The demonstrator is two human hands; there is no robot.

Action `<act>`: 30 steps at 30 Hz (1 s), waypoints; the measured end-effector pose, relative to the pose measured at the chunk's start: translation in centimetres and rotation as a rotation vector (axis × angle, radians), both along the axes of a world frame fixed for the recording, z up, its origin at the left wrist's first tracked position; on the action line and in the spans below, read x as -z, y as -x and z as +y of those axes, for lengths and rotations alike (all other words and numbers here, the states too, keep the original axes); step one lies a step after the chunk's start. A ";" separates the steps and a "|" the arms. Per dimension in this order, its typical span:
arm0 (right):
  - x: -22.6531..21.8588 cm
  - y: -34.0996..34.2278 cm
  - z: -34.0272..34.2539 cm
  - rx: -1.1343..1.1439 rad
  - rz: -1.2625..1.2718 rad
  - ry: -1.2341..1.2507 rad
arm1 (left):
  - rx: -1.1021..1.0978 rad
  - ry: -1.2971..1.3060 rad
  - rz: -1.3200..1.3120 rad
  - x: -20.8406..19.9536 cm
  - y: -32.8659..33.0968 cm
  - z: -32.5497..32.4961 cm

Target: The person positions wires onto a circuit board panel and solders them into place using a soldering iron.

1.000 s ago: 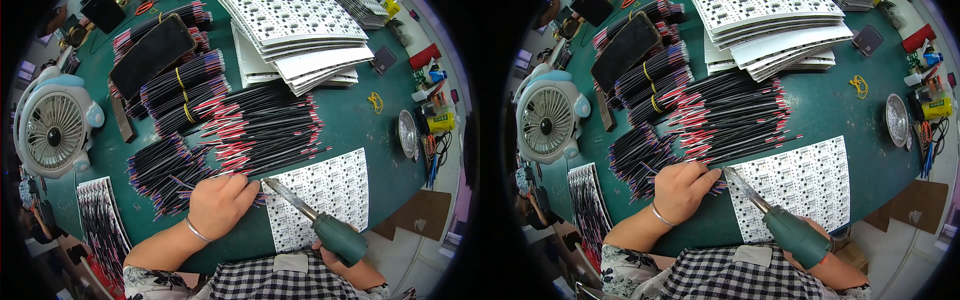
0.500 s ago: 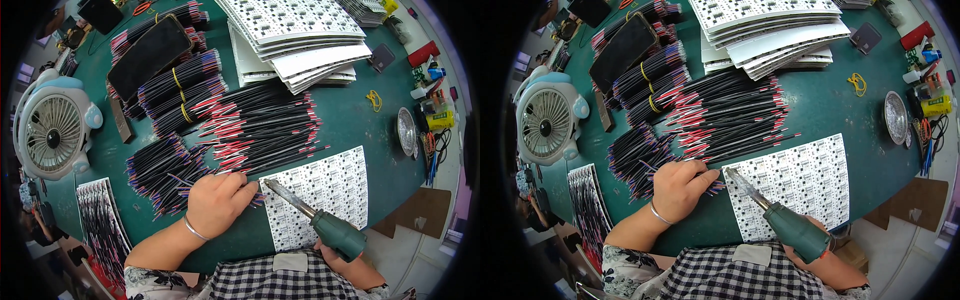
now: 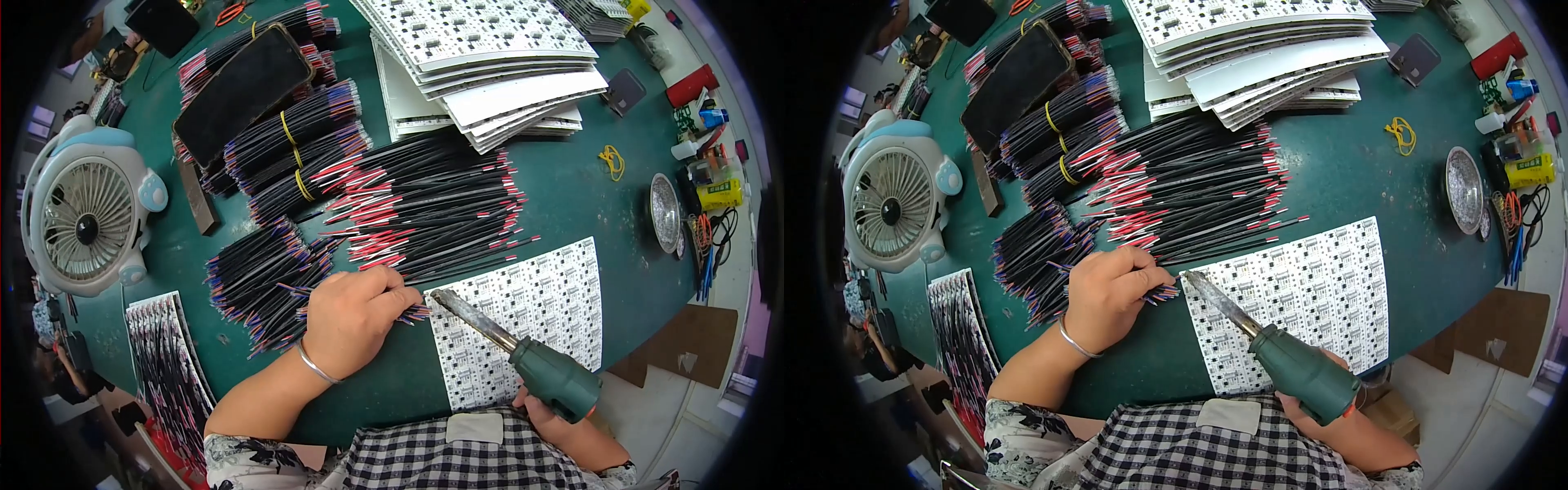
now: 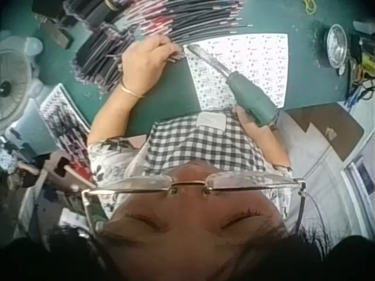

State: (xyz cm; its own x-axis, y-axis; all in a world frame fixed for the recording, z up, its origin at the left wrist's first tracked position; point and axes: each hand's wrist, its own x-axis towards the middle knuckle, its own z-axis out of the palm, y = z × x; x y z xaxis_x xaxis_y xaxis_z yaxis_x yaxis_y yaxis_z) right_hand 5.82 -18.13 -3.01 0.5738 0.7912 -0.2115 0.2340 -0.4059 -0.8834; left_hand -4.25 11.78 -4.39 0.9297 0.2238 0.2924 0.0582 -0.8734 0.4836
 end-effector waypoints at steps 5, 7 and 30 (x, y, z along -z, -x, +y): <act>-0.1 0.0 -0.2 0.018 0.064 0.047 | 0.037 -0.047 -0.013 0.2 0.2 0.0; 0.0 -0.1 -0.2 -0.008 0.013 0.048 | 0.039 -0.054 -0.023 0.3 0.2 -0.1; -0.9 -0.1 -0.1 -0.018 -0.026 0.066 | 0.091 -0.154 -0.052 -0.1 0.4 -0.2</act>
